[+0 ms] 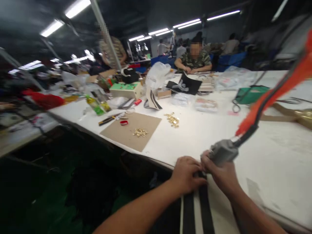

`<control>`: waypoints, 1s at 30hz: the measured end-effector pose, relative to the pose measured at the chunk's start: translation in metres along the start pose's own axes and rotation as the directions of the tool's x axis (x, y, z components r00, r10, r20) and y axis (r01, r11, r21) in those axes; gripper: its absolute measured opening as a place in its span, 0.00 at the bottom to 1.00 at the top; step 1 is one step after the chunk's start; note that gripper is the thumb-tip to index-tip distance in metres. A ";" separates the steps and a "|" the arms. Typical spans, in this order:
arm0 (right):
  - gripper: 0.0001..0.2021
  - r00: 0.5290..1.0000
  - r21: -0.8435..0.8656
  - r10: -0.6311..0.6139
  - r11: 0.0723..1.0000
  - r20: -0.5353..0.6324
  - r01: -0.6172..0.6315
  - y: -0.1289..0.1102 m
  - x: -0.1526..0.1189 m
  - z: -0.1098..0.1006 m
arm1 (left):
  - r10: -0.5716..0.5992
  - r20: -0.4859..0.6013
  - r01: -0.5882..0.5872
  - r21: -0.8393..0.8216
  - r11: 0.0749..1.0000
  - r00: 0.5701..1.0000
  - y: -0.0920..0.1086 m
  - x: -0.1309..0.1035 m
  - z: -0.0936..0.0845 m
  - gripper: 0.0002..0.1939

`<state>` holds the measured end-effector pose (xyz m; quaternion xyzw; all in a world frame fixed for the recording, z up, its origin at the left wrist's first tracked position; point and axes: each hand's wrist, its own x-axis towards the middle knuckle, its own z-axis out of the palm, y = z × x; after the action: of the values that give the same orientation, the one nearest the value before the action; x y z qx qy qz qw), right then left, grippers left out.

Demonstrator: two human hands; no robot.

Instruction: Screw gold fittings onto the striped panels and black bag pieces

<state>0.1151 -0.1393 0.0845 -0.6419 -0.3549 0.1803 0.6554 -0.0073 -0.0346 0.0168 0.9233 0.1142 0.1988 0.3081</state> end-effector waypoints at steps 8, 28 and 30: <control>0.30 0.906 -0.200 0.215 0.932 -0.364 -0.301 -0.025 -0.045 -0.085 | -0.048 -0.014 0.048 -0.006 0.999 0.999 0.007 0.013 -0.009 0.20; 0.27 0.920 -0.857 -0.382 0.444 0.083 0.262 0.056 -0.191 -0.117 | -0.030 -0.002 0.030 -0.060 0.998 1.000 0.003 0.016 -0.001 0.18; 0.19 0.906 -0.772 -0.336 0.492 0.259 0.403 0.064 -0.183 -0.095 | -0.034 -0.003 0.033 -0.090 0.995 0.999 0.004 0.015 -0.003 0.17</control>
<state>0.0700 -0.3266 -0.0127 -0.7703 -0.5500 -0.1231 0.2983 0.0054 -0.0316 0.0260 0.9061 0.1212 0.2006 0.3523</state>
